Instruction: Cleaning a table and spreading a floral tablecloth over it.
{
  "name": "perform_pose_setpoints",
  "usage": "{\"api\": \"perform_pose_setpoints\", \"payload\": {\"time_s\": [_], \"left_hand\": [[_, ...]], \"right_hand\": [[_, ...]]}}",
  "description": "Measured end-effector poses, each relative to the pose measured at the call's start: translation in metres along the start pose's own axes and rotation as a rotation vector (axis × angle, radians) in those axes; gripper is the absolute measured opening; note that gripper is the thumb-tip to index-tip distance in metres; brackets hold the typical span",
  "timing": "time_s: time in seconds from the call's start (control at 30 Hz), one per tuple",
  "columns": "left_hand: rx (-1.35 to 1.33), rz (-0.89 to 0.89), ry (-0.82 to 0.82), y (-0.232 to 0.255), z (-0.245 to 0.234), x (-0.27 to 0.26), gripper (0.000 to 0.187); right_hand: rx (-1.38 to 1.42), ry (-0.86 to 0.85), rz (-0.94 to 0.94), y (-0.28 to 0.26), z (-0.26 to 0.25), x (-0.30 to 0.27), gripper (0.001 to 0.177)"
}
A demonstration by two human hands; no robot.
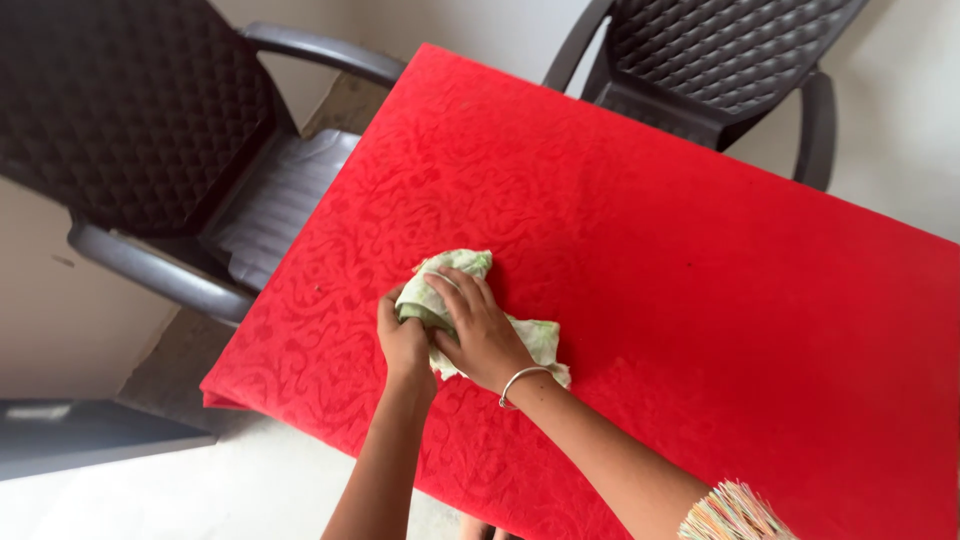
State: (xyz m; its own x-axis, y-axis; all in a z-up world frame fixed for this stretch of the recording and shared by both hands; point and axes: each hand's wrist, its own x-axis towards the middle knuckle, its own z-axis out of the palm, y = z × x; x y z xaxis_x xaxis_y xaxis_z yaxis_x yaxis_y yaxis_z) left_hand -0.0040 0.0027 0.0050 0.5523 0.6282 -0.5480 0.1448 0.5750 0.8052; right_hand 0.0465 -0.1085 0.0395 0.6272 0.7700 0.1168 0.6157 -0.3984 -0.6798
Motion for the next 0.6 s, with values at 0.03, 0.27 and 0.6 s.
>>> {"api": "perform_pose_setpoints", "payload": {"time_s": [0.03, 0.27, 0.6], "left_hand": [[-0.005, -0.003, 0.011, -0.005, -0.009, 0.003, 0.056], [-0.009, 0.162, 0.249, -0.016, -0.062, 0.025, 0.044], [0.620, 0.712, 0.551, -0.014, -0.133, 0.054, 0.046]], "right_hand": [[0.003, -0.011, -0.004, -0.004, 0.004, 0.000, 0.072], [-0.137, -0.130, -0.066, -0.022, 0.057, 0.018, 0.077], [-0.232, -0.084, -0.294, -0.040, 0.137, 0.057, 0.076]]}}
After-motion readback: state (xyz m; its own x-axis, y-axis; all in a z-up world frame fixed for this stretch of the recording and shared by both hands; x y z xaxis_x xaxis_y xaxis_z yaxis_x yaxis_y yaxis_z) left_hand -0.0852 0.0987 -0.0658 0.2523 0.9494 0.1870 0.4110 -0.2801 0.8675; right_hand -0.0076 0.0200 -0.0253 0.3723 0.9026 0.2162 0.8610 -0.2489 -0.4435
